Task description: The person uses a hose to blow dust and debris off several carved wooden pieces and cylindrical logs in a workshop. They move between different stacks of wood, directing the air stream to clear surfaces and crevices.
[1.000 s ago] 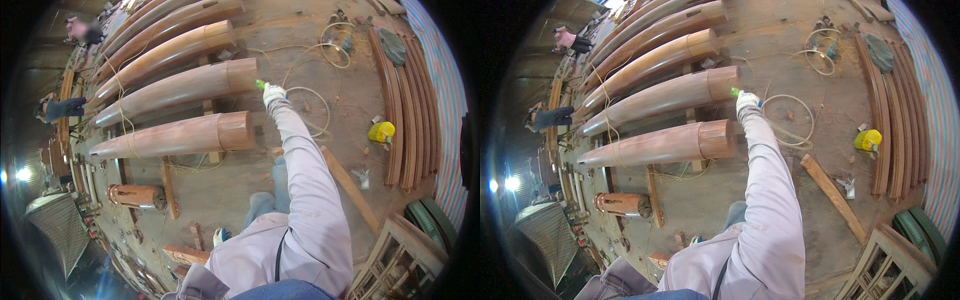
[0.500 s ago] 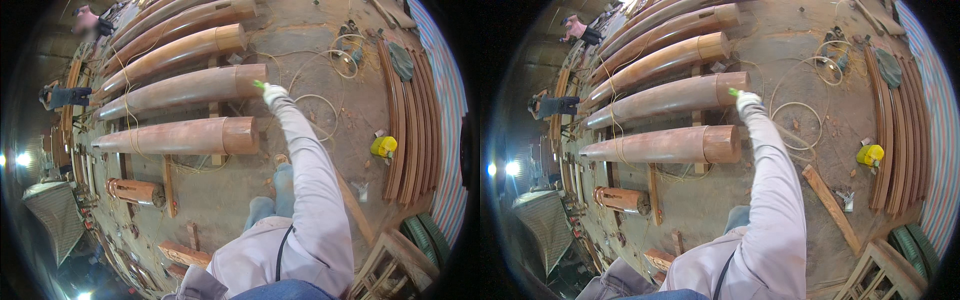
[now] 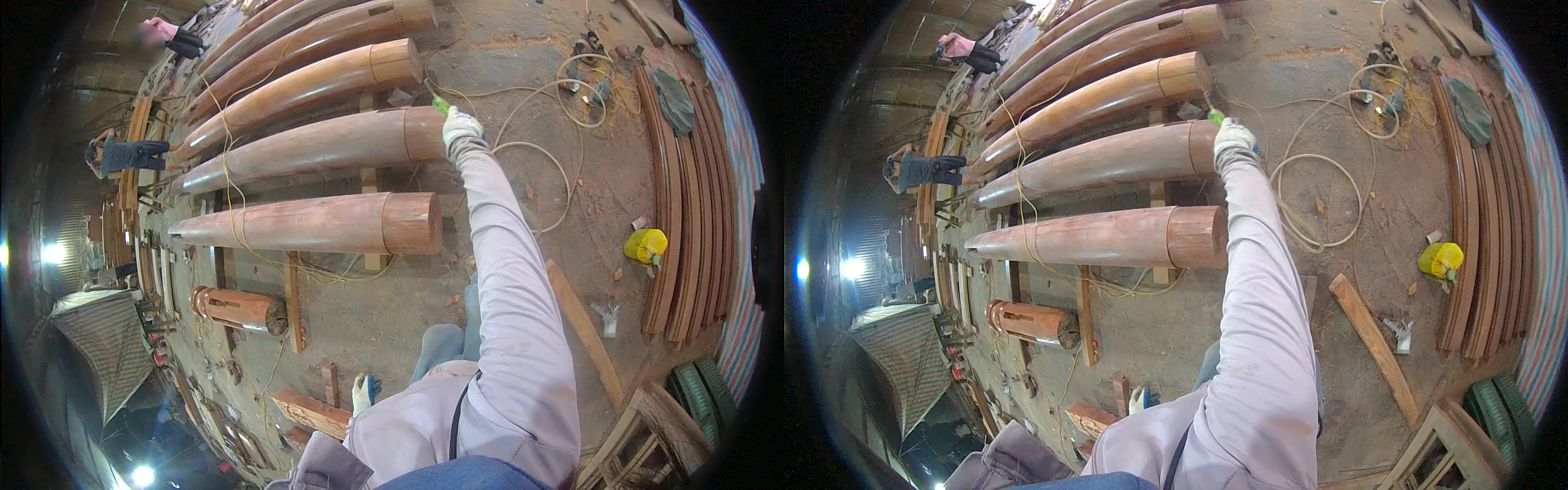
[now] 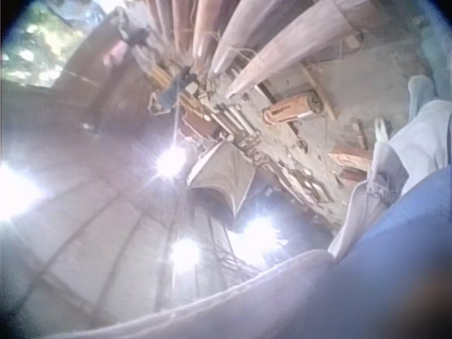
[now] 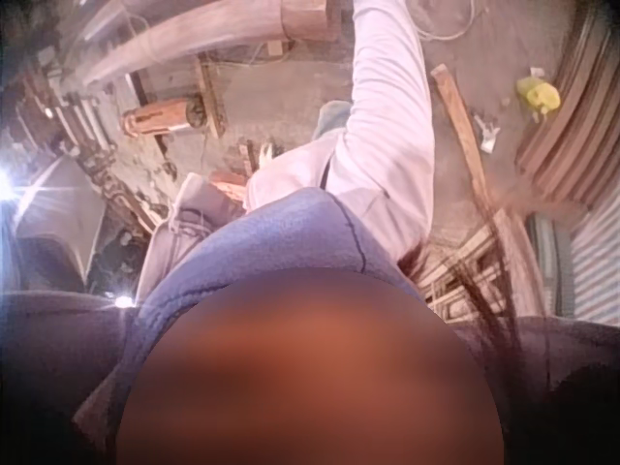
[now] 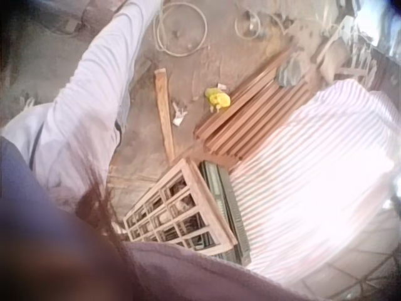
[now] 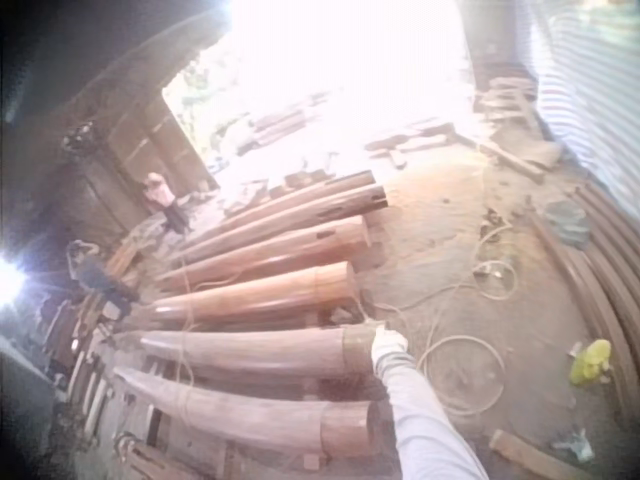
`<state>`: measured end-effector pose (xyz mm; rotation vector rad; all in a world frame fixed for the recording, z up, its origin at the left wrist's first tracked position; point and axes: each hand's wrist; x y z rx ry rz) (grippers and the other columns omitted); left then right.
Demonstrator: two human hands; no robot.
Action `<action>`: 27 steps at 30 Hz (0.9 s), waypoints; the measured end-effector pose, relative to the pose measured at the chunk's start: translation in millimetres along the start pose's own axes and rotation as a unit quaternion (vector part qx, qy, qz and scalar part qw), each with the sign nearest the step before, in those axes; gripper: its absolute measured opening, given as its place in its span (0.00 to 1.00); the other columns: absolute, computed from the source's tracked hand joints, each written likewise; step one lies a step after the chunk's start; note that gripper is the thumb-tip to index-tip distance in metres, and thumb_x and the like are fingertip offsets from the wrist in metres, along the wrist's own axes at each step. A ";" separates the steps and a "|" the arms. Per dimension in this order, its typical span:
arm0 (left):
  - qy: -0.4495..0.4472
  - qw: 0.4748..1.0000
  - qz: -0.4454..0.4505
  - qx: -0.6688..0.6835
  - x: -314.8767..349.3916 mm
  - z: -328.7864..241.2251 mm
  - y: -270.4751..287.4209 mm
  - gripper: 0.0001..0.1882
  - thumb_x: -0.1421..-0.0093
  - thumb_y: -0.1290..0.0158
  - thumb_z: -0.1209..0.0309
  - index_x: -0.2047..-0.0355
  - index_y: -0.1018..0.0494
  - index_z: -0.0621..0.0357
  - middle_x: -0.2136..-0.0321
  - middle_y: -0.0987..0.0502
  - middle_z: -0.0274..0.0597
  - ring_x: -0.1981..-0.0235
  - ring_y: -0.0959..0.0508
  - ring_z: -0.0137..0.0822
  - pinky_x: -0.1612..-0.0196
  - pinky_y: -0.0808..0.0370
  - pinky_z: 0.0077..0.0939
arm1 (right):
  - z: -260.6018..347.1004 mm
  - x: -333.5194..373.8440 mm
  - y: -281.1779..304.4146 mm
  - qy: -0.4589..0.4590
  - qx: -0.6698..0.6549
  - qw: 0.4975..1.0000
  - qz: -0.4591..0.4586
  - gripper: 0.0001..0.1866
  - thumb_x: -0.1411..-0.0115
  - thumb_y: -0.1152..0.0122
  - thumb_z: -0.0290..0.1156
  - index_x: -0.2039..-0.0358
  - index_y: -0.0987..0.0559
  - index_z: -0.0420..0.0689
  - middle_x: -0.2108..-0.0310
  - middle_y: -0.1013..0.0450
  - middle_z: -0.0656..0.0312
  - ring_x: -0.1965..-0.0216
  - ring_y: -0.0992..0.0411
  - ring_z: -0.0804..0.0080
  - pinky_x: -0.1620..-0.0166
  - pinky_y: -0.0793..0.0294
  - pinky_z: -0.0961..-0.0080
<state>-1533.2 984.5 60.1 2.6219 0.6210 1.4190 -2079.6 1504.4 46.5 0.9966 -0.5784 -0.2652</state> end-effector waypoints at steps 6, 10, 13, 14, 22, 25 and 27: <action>0.045 0.999 0.022 -0.013 -13.9 57.4 14.1 0.15 0.38 0.48 0.66 0.52 0.34 0.55 0.68 0.25 0.43 0.70 0.21 0.36 0.69 0.24 0.29 | -42.2 -29.9 50.0 -0.084 -0.080 0.991 -0.070 0.19 0.36 0.62 0.35 0.50 0.28 0.44 0.52 0.27 0.48 0.50 0.28 0.52 0.48 0.30 0.60; 0.052 0.998 0.037 -0.027 -28.1 59.7 16.5 0.15 0.38 0.48 0.67 0.52 0.34 0.55 0.68 0.25 0.42 0.70 0.22 0.36 0.70 0.24 0.29 | -87.4 -34.1 84.9 -0.145 -0.125 0.977 -0.099 0.19 0.37 0.61 0.36 0.49 0.29 0.44 0.52 0.28 0.46 0.49 0.29 0.51 0.46 0.31 0.59; 0.048 0.997 0.050 -0.037 -39.4 48.8 11.8 0.15 0.38 0.48 0.67 0.52 0.34 0.54 0.68 0.25 0.42 0.71 0.22 0.36 0.70 0.24 0.28 | -129.0 -31.7 101.0 -0.183 -0.151 0.963 -0.126 0.21 0.39 0.60 0.36 0.48 0.30 0.43 0.51 0.29 0.44 0.48 0.30 0.49 0.46 0.32 0.59; 0.045 0.997 0.057 -0.041 -44.5 44.5 10.8 0.15 0.38 0.48 0.67 0.52 0.34 0.54 0.68 0.25 0.42 0.71 0.22 0.36 0.70 0.24 0.28 | -143.1 -29.9 104.6 -0.200 -0.161 0.956 -0.140 0.21 0.39 0.60 0.36 0.48 0.30 0.43 0.51 0.29 0.43 0.47 0.30 0.49 0.46 0.32 0.59; -0.026 0.991 0.105 -0.074 -104.6 8.7 13.4 0.14 0.38 0.48 0.67 0.53 0.34 0.54 0.69 0.25 0.42 0.71 0.22 0.35 0.71 0.24 0.28 | -249.2 27.1 120.4 -0.248 -0.452 0.825 -0.231 0.13 0.41 0.49 0.39 0.61 0.30 0.45 0.71 0.29 0.53 0.73 0.29 0.59 0.71 0.31 0.63; -0.036 0.983 0.170 -0.061 -125.6 -11.5 19.5 0.14 0.38 0.48 0.68 0.53 0.34 0.54 0.69 0.25 0.42 0.72 0.22 0.35 0.72 0.25 0.27 | -267.7 85.8 111.5 -0.169 -0.623 0.727 -0.234 0.08 0.38 0.49 0.37 0.72 0.34 0.50 0.84 0.37 0.65 0.90 0.39 0.73 0.90 0.42 0.73; -0.018 0.972 0.232 -0.039 -137.8 -19.3 24.6 0.13 0.38 0.48 0.68 0.54 0.34 0.54 0.70 0.26 0.41 0.72 0.23 0.35 0.73 0.25 0.27 | -276.1 139.2 93.6 -0.149 -0.699 0.663 -0.221 0.09 0.38 0.48 0.38 0.71 0.34 0.51 0.84 0.36 0.64 0.90 0.38 0.72 0.89 0.41 0.73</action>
Point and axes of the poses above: each hand's wrist, its own x-axis away from the middle knuckle, its own y-axis out of the back of the hand, z = x × y
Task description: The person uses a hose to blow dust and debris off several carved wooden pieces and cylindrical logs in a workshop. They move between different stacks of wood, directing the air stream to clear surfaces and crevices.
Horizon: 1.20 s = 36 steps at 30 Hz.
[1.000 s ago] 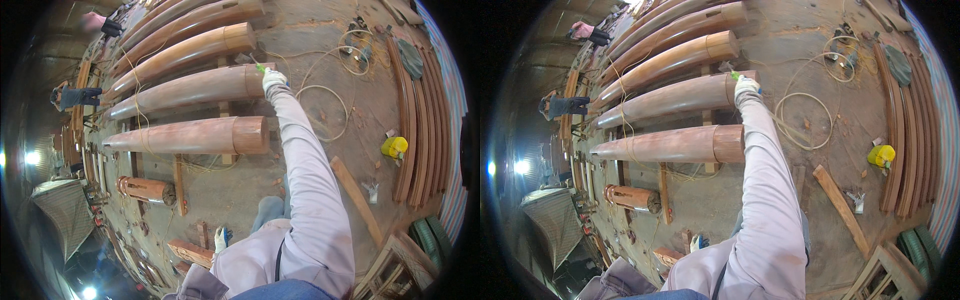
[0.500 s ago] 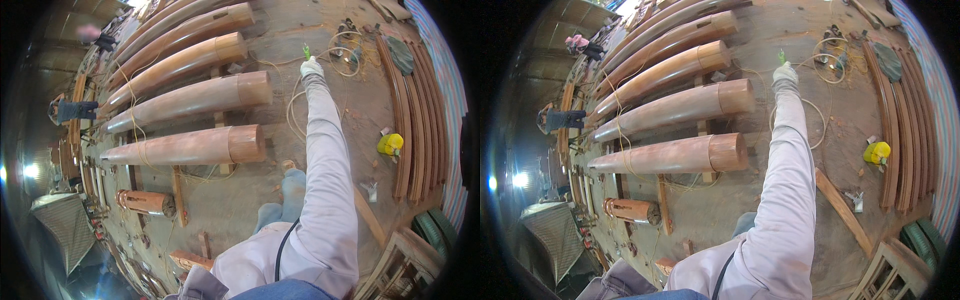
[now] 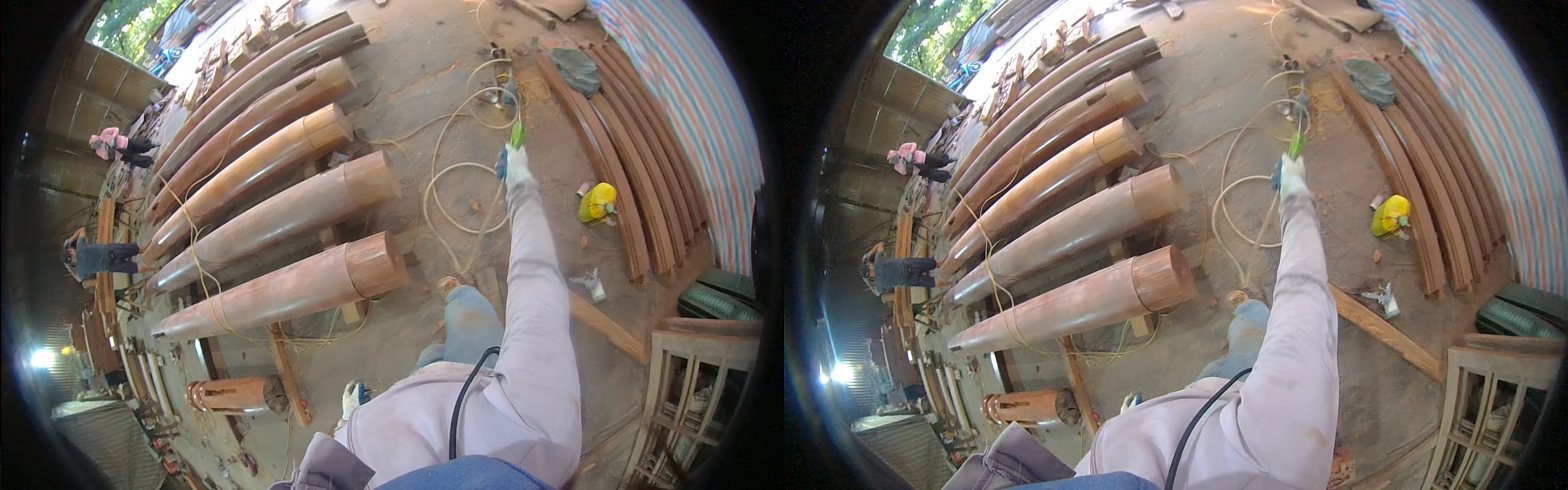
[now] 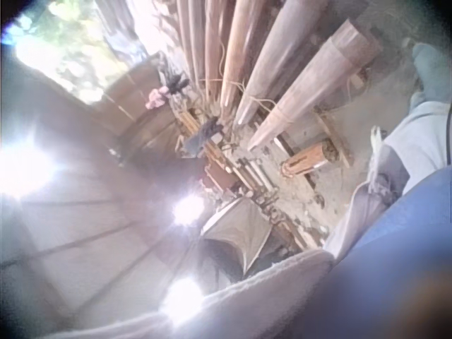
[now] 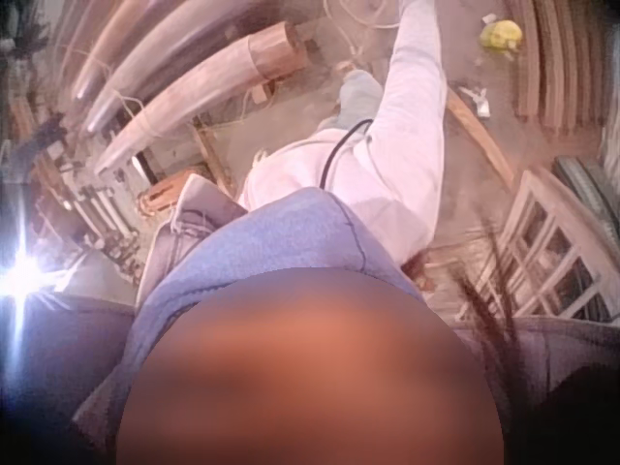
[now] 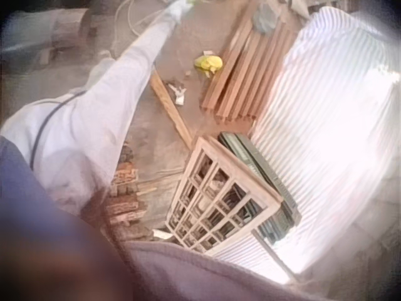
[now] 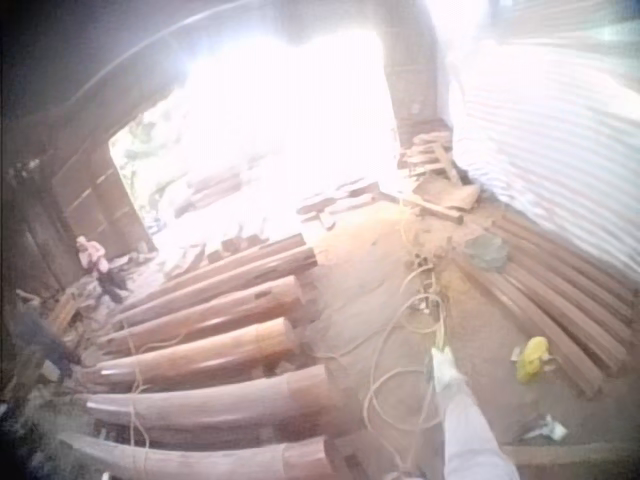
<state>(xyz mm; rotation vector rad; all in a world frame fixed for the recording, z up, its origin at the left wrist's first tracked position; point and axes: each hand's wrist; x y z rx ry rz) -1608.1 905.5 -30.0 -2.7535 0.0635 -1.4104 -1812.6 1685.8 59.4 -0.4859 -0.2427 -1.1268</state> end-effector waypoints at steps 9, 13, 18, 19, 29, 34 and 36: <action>0.003 0.989 0.041 -0.140 5.1 65.0 68.6 0.15 0.40 0.47 0.67 0.53 0.33 0.53 0.69 0.25 0.47 0.71 0.23 0.41 0.72 0.24 0.34 | -157.2 186.1 146.2 -0.275 -0.308 0.909 -0.058 0.16 0.38 0.50 0.50 0.73 0.34 0.51 0.88 0.42 0.66 0.90 0.46 0.75 0.86 0.46 0.80; -0.131 0.842 0.175 -0.493 1.6 59.5 80.8 0.15 0.40 0.47 0.65 0.54 0.33 0.53 0.69 0.25 0.47 0.70 0.22 0.42 0.71 0.24 0.35 | -163.7 212.2 166.2 -0.276 -0.357 0.889 -0.072 0.19 0.40 0.48 0.53 0.77 0.36 0.54 0.89 0.45 0.68 0.90 0.48 0.77 0.86 0.47 0.80; -0.277 0.723 0.247 -0.583 -35.1 -9.2 4.3 0.15 0.41 0.47 0.62 0.56 0.33 0.51 0.69 0.25 0.47 0.69 0.22 0.42 0.70 0.24 0.36 | -101.0 191.2 166.2 -0.227 -0.346 0.909 -0.046 0.21 0.41 0.46 0.54 0.77 0.38 0.54 0.89 0.45 0.70 0.91 0.49 0.79 0.86 0.48 0.81; -0.241 0.787 0.241 -0.515 -43.3 -29.6 -24.2 0.14 0.41 0.48 0.60 0.58 0.33 0.51 0.68 0.24 0.46 0.69 0.22 0.42 0.69 0.24 0.36 | -87.9 179.8 165.5 -0.244 -0.376 0.893 -0.049 0.21 0.41 0.46 0.56 0.77 0.37 0.54 0.88 0.44 0.71 0.91 0.49 0.79 0.86 0.48 0.80; -0.384 0.754 0.222 -0.485 -99.6 -199.6 -411.9 0.40 0.49 0.39 0.57 0.39 0.42 0.55 0.45 0.34 0.54 0.44 0.34 0.49 0.41 0.37 0.37 | -43.5 3.5 130.8 -0.289 -0.414 0.862 0.043 0.23 0.43 0.48 0.61 0.72 0.31 0.52 0.88 0.44 0.73 0.90 0.47 0.82 0.83 0.47 0.80; -0.297 0.626 0.320 -0.646 -94.2 -250.6 -539.3 0.30 0.46 0.45 0.50 0.48 0.33 0.55 0.52 0.28 0.53 0.50 0.29 0.50 0.47 0.33 0.37 | -23.3 -79.4 105.4 -0.303 -0.459 0.834 0.035 0.26 0.44 0.45 0.61 0.70 0.29 0.47 0.88 0.45 0.75 0.89 0.48 0.84 0.83 0.49 0.83; -0.173 0.614 0.339 -0.691 -101.3 -272.9 -578.4 0.23 0.45 0.45 0.52 0.59 0.27 0.57 0.61 0.24 0.52 0.57 0.24 0.47 0.55 0.29 0.36 | -11.1 -105.8 103.8 -0.281 -0.446 0.849 0.037 0.26 0.44 0.44 0.60 0.72 0.30 0.47 0.88 0.45 0.74 0.90 0.49 0.83 0.83 0.48 0.84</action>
Point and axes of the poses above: each hand's wrist, its own x-axis away from the middle knuckle, its own y-axis out of the back of the hand, z = x × y
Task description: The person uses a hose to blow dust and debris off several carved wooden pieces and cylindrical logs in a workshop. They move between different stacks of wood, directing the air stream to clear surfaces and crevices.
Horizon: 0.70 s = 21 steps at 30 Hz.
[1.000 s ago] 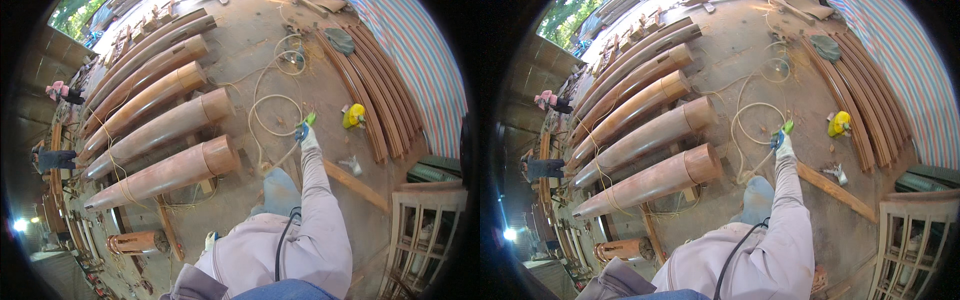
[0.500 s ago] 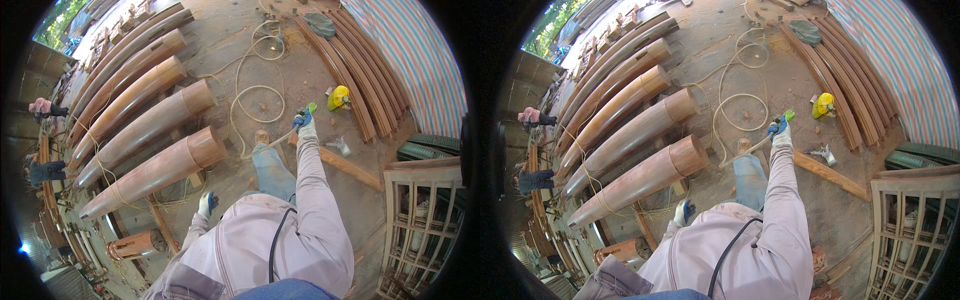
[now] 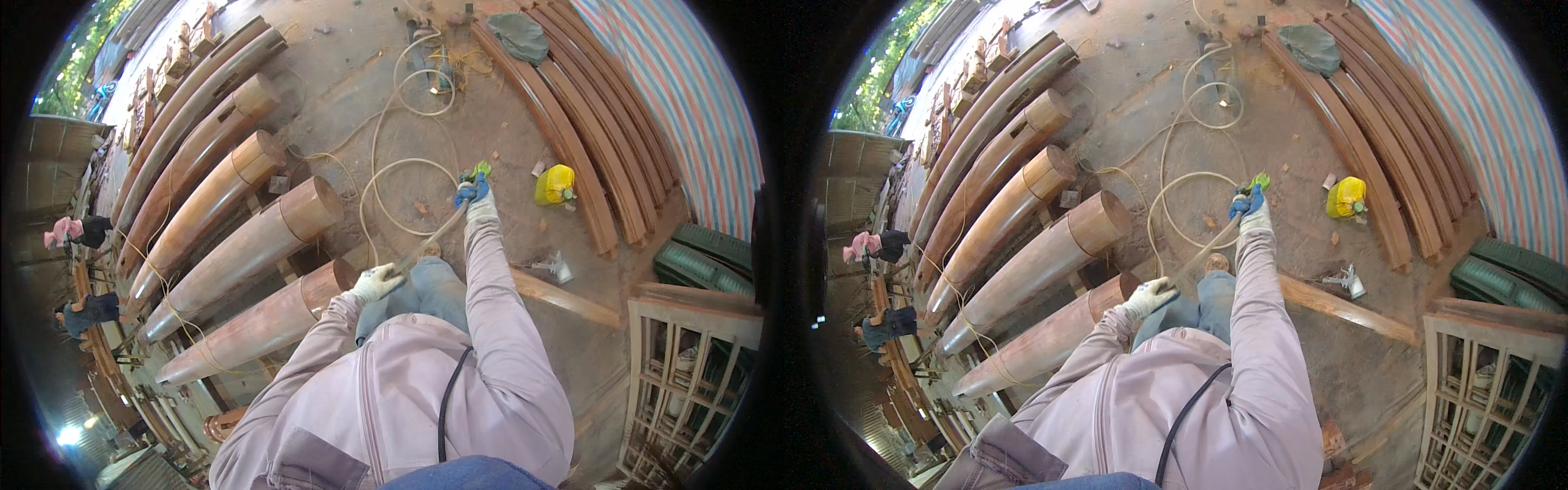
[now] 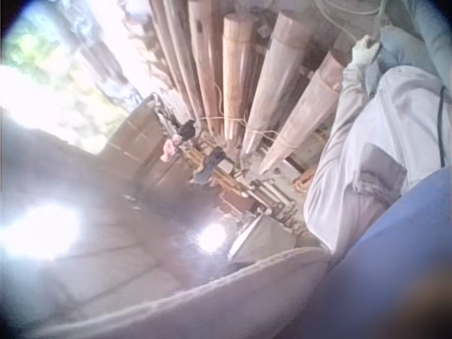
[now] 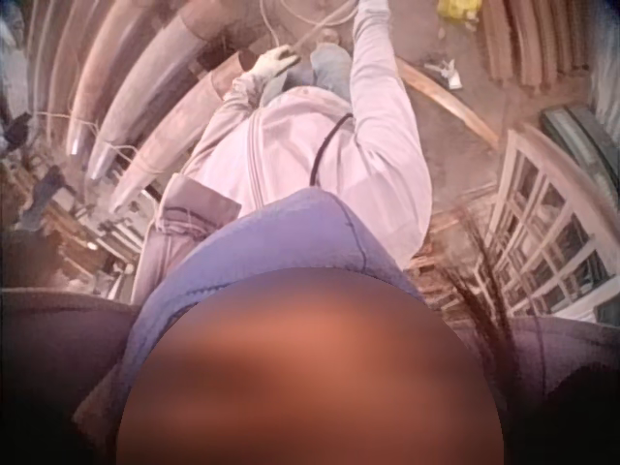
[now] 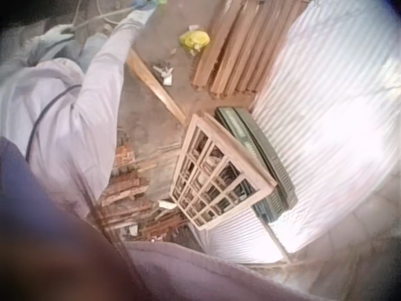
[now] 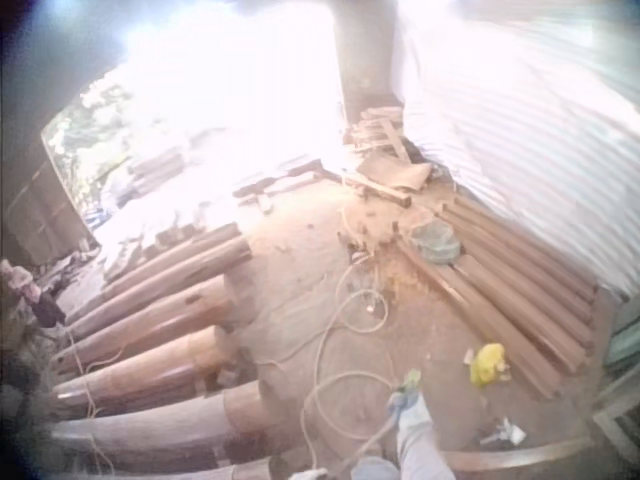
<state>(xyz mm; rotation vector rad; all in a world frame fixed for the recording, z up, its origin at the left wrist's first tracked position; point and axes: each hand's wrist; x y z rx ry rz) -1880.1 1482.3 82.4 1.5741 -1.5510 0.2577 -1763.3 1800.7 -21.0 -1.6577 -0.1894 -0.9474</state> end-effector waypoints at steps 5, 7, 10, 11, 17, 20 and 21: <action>-0.073 0.984 -0.142 0.080 -14.0 -38.4 75.4 0.19 0.41 0.44 0.59 0.59 0.26 0.62 0.71 0.22 0.50 0.72 0.23 0.37 0.67 0.28 0.30 | 50.3 -26.3 -22.7 0.047 -0.025 0.998 -0.043 0.22 0.40 0.48 0.55 0.74 0.34 0.48 0.89 0.43 0.72 0.89 0.46 0.80 0.83 0.45 0.80; -0.082 0.989 -0.120 0.016 -13.9 -50.0 114.3 0.16 0.42 0.44 0.61 0.61 0.26 0.63 0.72 0.22 0.51 0.72 0.22 0.42 0.68 0.28 0.32 | 67.1 -38.5 -26.9 0.080 -0.077 0.991 -0.075 0.23 0.38 0.53 0.56 0.74 0.34 0.48 0.88 0.41 0.72 0.89 0.45 0.77 0.83 0.44 0.75; -0.071 0.990 -0.123 -0.011 -20.9 -61.1 170.0 0.14 0.43 0.44 0.63 0.64 0.26 0.62 0.74 0.22 0.52 0.72 0.22 0.46 0.70 0.28 0.33 | 84.0 -64.6 -31.4 0.064 -0.051 0.989 -0.123 0.24 0.39 0.53 0.58 0.73 0.33 0.48 0.87 0.41 0.72 0.89 0.44 0.78 0.84 0.44 0.75; -0.041 0.991 -0.114 -0.051 -26.6 -61.2 189.4 0.13 0.43 0.44 0.63 0.64 0.25 0.61 0.73 0.22 0.51 0.73 0.22 0.45 0.70 0.28 0.33 | 90.6 -75.9 -34.9 0.064 -0.065 0.991 -0.100 0.24 0.39 0.52 0.58 0.72 0.32 0.48 0.87 0.41 0.72 0.89 0.45 0.79 0.84 0.45 0.77; -0.018 0.989 -0.079 -0.125 -130.3 -56.8 278.4 0.17 0.47 0.43 0.62 0.60 0.25 0.58 0.70 0.21 0.52 0.65 0.21 0.49 0.62 0.26 0.37 | 153.5 -165.6 -88.3 0.079 -0.086 0.989 -0.086 0.26 0.41 0.50 0.61 0.67 0.29 0.47 0.87 0.42 0.72 0.90 0.47 0.83 0.85 0.48 0.83; -0.015 0.980 -0.092 -0.175 -203.0 -67.2 333.0 0.16 0.49 0.41 0.65 0.62 0.25 0.61 0.71 0.21 0.50 0.68 0.20 0.44 0.64 0.26 0.32 | 190.6 -204.5 -130.7 0.102 -0.052 0.989 -0.094 0.25 0.40 0.50 0.59 0.68 0.28 0.47 0.87 0.42 0.72 0.90 0.47 0.83 0.86 0.48 0.84; -0.032 0.981 -0.104 -0.158 -223.1 -72.2 353.9 0.17 0.49 0.40 0.65 0.60 0.25 0.61 0.71 0.21 0.52 0.67 0.20 0.45 0.64 0.25 0.33 | 201.8 -215.4 -145.3 0.116 -0.038 0.987 -0.103 0.25 0.40 0.50 0.59 0.68 0.28 0.46 0.87 0.42 0.71 0.90 0.47 0.82 0.86 0.48 0.84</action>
Point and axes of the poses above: each hand's wrist, its own x-axis away from the middle knuckle, its own y-axis out of the back of the hand, z = x × y
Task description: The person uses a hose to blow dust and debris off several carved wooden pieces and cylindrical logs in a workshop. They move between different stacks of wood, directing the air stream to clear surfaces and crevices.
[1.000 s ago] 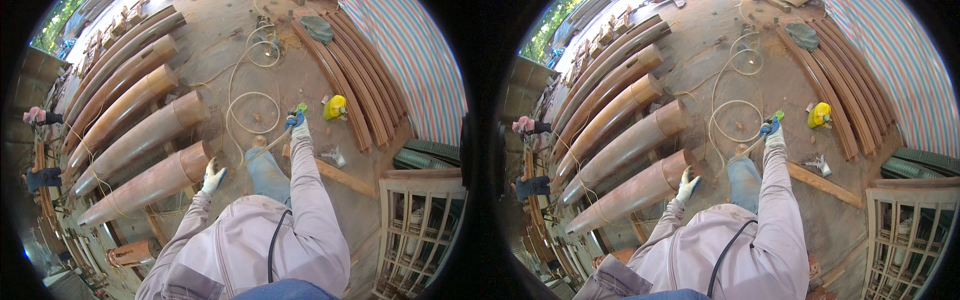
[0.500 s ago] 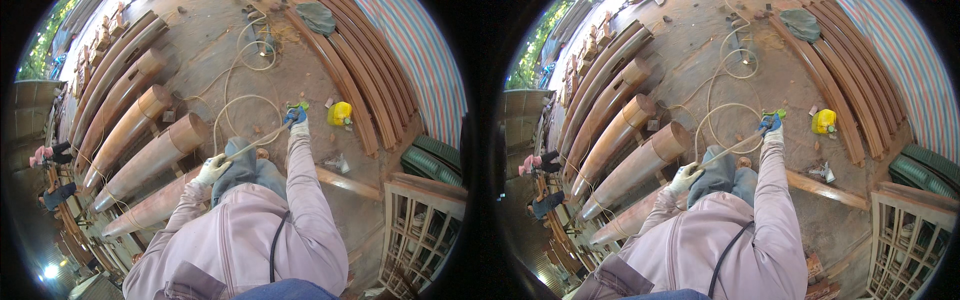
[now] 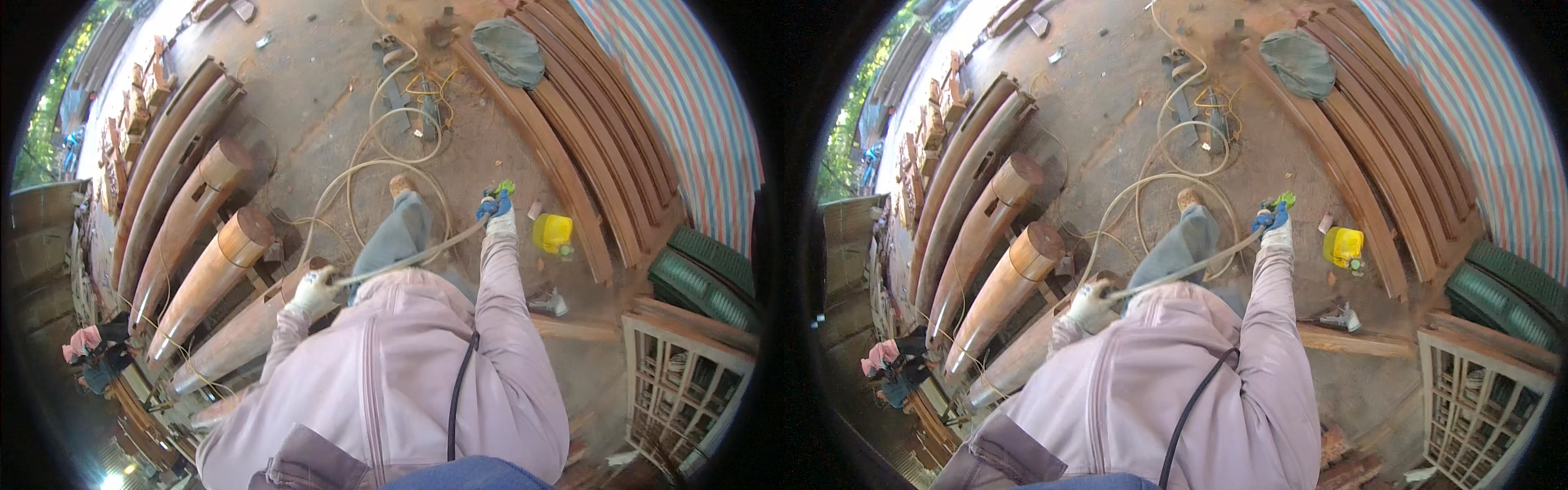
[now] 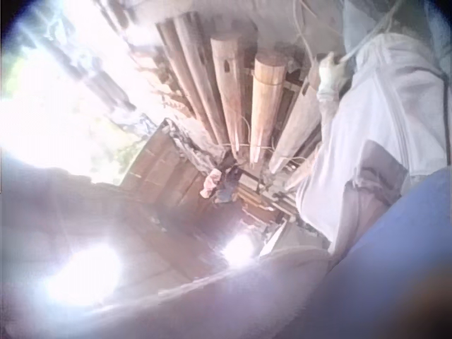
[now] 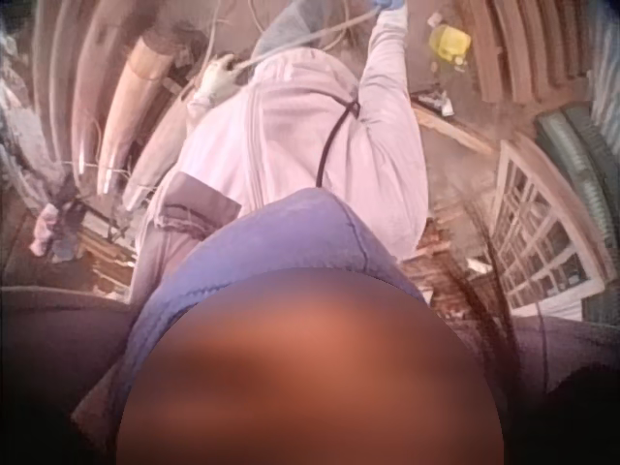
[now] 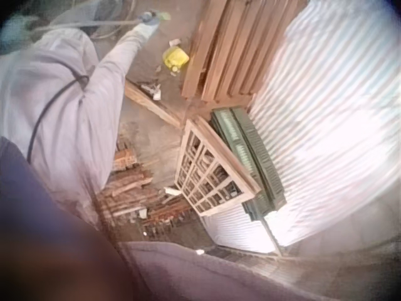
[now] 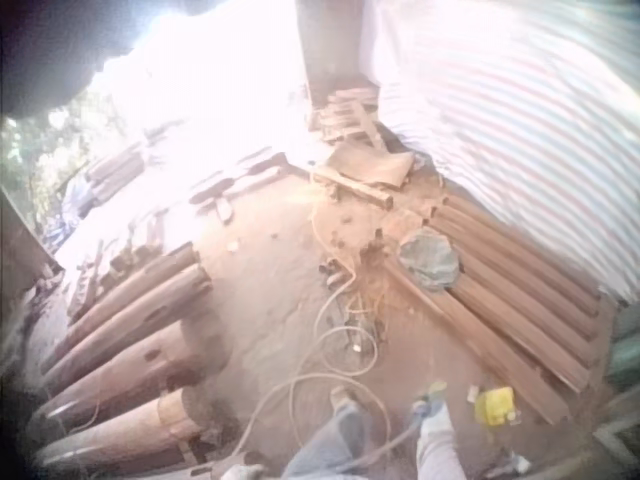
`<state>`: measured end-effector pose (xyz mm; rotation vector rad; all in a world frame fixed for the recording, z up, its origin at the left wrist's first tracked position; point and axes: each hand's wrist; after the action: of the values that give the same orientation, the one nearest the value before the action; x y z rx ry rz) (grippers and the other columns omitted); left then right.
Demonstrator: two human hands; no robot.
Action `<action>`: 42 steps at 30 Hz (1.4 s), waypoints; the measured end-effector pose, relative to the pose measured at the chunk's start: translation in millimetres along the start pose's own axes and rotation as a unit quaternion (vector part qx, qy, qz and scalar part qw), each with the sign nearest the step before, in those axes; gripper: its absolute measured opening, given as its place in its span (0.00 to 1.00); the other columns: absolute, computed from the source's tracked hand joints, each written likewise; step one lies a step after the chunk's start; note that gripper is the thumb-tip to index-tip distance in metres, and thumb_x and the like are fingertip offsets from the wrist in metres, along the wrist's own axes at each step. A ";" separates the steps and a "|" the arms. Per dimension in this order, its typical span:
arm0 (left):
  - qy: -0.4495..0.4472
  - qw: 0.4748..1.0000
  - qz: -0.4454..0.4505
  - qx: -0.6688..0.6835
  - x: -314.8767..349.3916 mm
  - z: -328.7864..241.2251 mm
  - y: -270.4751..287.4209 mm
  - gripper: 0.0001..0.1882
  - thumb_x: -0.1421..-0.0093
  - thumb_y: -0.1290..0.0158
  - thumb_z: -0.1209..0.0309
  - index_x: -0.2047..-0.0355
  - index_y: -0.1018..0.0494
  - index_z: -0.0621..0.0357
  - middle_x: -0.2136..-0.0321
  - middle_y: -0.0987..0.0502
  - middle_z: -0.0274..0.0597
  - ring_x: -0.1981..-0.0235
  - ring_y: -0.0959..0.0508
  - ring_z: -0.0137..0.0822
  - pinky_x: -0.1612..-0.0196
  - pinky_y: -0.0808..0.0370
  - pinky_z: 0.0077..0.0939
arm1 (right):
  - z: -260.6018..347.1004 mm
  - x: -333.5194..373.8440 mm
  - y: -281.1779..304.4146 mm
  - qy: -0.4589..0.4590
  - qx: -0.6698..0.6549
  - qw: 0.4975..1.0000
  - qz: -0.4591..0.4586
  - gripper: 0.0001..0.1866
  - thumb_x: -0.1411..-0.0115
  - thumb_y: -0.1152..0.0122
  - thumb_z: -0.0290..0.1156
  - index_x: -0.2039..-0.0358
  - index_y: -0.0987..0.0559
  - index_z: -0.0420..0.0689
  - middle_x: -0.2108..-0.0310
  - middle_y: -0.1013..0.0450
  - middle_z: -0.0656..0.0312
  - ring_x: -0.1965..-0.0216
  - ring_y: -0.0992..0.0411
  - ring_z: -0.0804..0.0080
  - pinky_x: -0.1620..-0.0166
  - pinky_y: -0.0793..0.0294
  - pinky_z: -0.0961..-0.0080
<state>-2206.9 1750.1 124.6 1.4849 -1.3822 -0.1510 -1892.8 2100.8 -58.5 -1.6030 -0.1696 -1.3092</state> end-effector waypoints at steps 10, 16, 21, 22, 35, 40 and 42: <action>-0.036 0.998 0.046 0.020 -141.7 -6.1 111.8 0.17 0.46 0.42 0.66 0.58 0.26 0.61 0.68 0.21 0.54 0.65 0.20 0.50 0.65 0.26 0.35 | 32.2 -43.9 -109.3 -0.040 -0.076 0.996 -0.014 0.21 0.42 0.47 0.56 0.71 0.32 0.49 0.84 0.39 0.71 0.87 0.45 0.80 0.82 0.45 0.80; 0.012 0.996 -0.010 0.087 -165.8 2.1 119.3 0.15 0.44 0.45 0.64 0.58 0.26 0.58 0.68 0.21 0.52 0.66 0.21 0.49 0.65 0.27 0.35 | 4.7 -105.9 -149.9 -0.079 0.002 0.997 -0.026 0.25 0.41 0.55 0.61 0.76 0.33 0.51 0.86 0.41 0.74 0.88 0.47 0.81 0.82 0.49 0.79; 0.075 0.989 -0.029 0.125 -173.0 4.6 123.7 0.16 0.44 0.46 0.62 0.60 0.25 0.60 0.64 0.22 0.55 0.61 0.22 0.52 0.61 0.27 0.37 | -4.6 -145.6 -182.6 -0.079 -0.084 0.992 -0.046 0.28 0.41 0.59 0.65 0.76 0.32 0.52 0.87 0.42 0.73 0.88 0.46 0.77 0.83 0.48 0.77; 0.079 0.987 -0.037 0.137 -171.0 5.2 124.3 0.16 0.44 0.46 0.63 0.60 0.26 0.59 0.64 0.22 0.54 0.61 0.22 0.52 0.60 0.27 0.37 | -6.1 -150.3 -187.9 -0.049 -0.130 0.988 -0.066 0.20 0.40 0.47 0.53 0.76 0.33 0.49 0.86 0.40 0.72 0.87 0.42 0.76 0.83 0.42 0.77; 0.122 0.986 0.073 0.082 -252.0 -28.4 173.2 0.21 0.45 0.45 0.59 0.55 0.26 0.59 0.62 0.21 0.53 0.59 0.21 0.45 0.57 0.26 0.34 | 54.2 -182.8 -258.9 -0.020 0.076 0.994 -0.080 0.23 0.39 0.51 0.56 0.71 0.29 0.47 0.86 0.41 0.70 0.89 0.47 0.79 0.84 0.46 0.80; 0.038 0.995 0.081 0.033 -320.9 -69.0 213.6 0.20 0.46 0.44 0.60 0.56 0.25 0.58 0.65 0.21 0.51 0.61 0.21 0.48 0.59 0.26 0.35 | 105.9 -196.6 -299.1 -0.096 -0.022 0.995 -0.013 0.21 0.41 0.46 0.55 0.77 0.31 0.50 0.85 0.39 0.70 0.88 0.45 0.79 0.83 0.41 0.80; 0.033 0.996 0.062 0.047 -334.6 -74.8 227.5 0.18 0.45 0.44 0.61 0.57 0.25 0.58 0.66 0.21 0.51 0.62 0.22 0.49 0.60 0.27 0.35 | 111.2 -215.3 -330.2 -0.207 -0.037 0.977 0.026 0.22 0.41 0.47 0.56 0.77 0.31 0.50 0.85 0.38 0.71 0.88 0.43 0.76 0.81 0.39 0.76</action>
<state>-2412.2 2106.1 145.5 1.4638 -1.4409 0.0416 -2119.5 2439.7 -20.0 -1.9183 -0.3346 -0.9361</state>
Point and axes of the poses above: each hand's wrist, its own x-axis away from the middle knuckle, its own y-axis out of the back of the hand, z = x × y
